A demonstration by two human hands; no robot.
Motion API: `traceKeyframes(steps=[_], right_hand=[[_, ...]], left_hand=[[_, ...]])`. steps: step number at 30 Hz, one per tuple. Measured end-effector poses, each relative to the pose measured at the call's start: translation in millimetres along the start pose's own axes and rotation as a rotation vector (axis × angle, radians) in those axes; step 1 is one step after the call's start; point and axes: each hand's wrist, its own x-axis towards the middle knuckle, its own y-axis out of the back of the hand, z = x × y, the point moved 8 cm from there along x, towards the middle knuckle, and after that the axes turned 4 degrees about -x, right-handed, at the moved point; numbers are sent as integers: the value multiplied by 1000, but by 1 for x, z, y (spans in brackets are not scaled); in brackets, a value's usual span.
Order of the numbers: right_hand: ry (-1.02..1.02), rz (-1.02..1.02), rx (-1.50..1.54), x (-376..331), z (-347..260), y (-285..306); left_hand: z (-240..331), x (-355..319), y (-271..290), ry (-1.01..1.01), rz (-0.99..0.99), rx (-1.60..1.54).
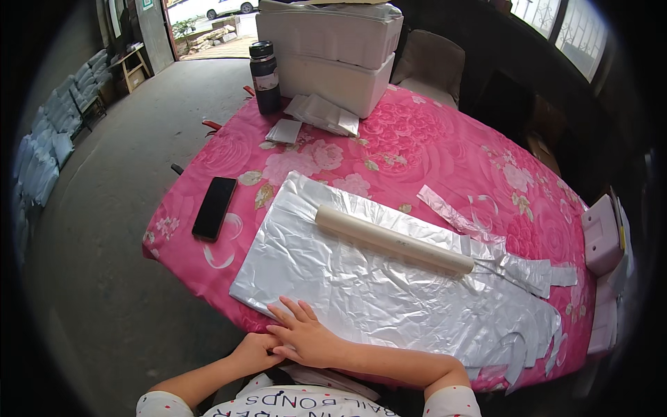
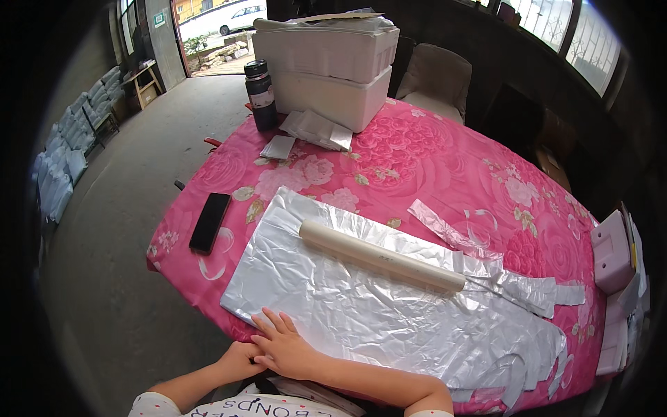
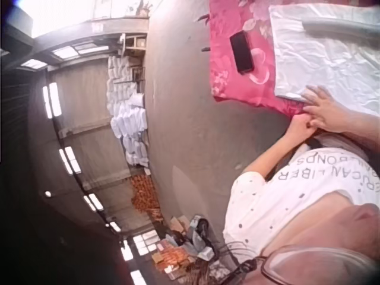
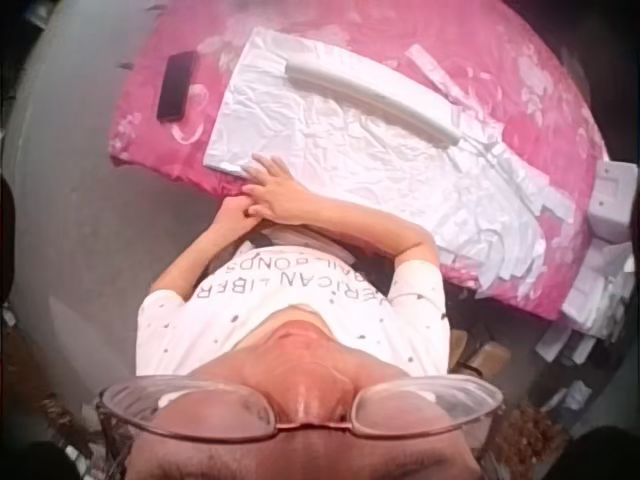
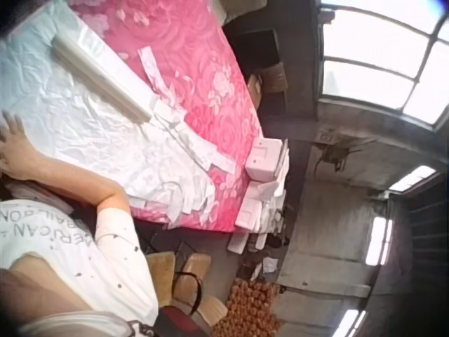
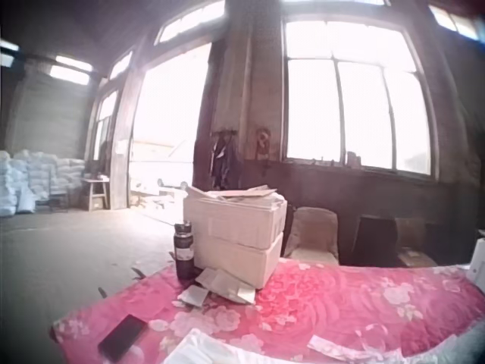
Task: The person repeatedly unrolls a roll of plastic wrap onto a silver sheet on a table, tears off a strip by hand, and places the strip on a stack of white packages. The person continues this cycle throughout the clip.
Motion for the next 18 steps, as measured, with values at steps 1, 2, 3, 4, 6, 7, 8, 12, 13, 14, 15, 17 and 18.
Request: traceKeyframes(steps=[1, 2, 3, 4, 6, 7, 8, 12, 13, 14, 15, 17, 18], right_hand=[[45, -85, -91, 2, 8, 10], [88, -170, -181, 1, 15, 16], [34, -97, -75, -2, 27, 29], [-7, -30, 37, -3, 39, 38], [-190, 40, 337, -6, 63, 48], [-332, 42, 524, -9, 73, 48], [-477, 43, 708, -14, 83, 45], [-482, 188, 495, -40, 98, 60], [-488, 173, 493, -48, 103, 62], [-488, 155, 493, -55, 106, 65], [-491, 141, 511, -59, 108, 67], [-501, 120, 545, -65, 115, 72], [-514, 92, 566, -67, 116, 74]], left_hand=[[6, 5, 12, -15, 48, -39], [11, 10, 21, -30, 94, -79], [17, 17, 29, -43, 134, -119], [16, 20, 38, 25, 197, -282], [-1, 37, 29, 92, 172, -709], [-1, 46, 22, 75, 143, -907], [-5, 55, 24, 100, 179, -959], [9, 138, 86, -64, 361, -1074], [22, 169, 119, -170, 415, -1017], [24, 200, 149, -206, 461, -946], [19, 229, 178, -242, 535, -899], [15, 285, 223, -297, 613, -804], [13, 306, 241, -297, 653, -729]])
